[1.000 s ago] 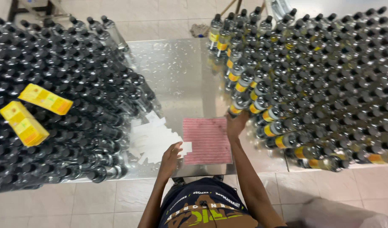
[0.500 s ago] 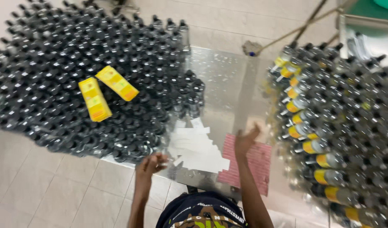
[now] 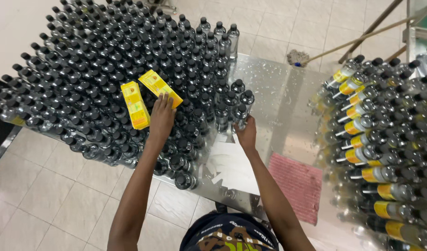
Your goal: The person repeatedly picks up clear plastic bottles from a pile, applies a yellow label to each bottle by hand, and places the labeled bottles into a separate pile on the right side of the table. The process is repeated for multiple bottles throughout the video.
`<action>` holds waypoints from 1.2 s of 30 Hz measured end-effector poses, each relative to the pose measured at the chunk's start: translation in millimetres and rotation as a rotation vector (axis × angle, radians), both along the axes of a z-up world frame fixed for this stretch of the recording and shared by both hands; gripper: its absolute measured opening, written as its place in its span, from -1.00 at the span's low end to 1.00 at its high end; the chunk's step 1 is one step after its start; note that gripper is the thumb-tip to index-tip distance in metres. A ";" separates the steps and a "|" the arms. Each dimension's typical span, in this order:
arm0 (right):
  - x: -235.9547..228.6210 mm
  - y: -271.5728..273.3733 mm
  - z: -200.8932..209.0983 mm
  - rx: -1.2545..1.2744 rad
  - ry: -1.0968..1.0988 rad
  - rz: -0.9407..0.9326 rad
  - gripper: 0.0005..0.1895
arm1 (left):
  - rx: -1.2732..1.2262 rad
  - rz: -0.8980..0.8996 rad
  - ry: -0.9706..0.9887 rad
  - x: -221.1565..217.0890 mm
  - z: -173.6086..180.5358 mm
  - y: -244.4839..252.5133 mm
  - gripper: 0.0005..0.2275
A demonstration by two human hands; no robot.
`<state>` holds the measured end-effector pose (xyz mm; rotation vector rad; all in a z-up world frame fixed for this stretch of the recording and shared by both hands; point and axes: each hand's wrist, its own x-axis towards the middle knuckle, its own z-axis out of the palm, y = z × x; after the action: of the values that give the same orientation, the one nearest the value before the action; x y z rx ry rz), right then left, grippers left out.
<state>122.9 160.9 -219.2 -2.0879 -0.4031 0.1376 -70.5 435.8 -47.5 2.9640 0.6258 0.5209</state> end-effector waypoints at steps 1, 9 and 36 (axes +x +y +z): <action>-13.9 -13.2 8.3 -0.008 0.006 -0.011 -0.30 | -0.008 -0.011 0.006 -5.2 -9.8 0.4 -0.62; -75.3 -158.2 82.7 0.111 0.184 -0.149 -0.16 | 0.060 -0.007 -0.227 -5.0 -13.9 2.3 -0.83; -100.1 -334.0 151.0 -0.101 -0.516 -0.094 -0.64 | -1.734 0.108 -0.469 29.2 11.5 -393.5 -0.74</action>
<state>22.8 -173.1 -68.1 -2.2253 -0.6127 -0.4545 -41.3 42.2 -36.0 1.1436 0.6321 0.3241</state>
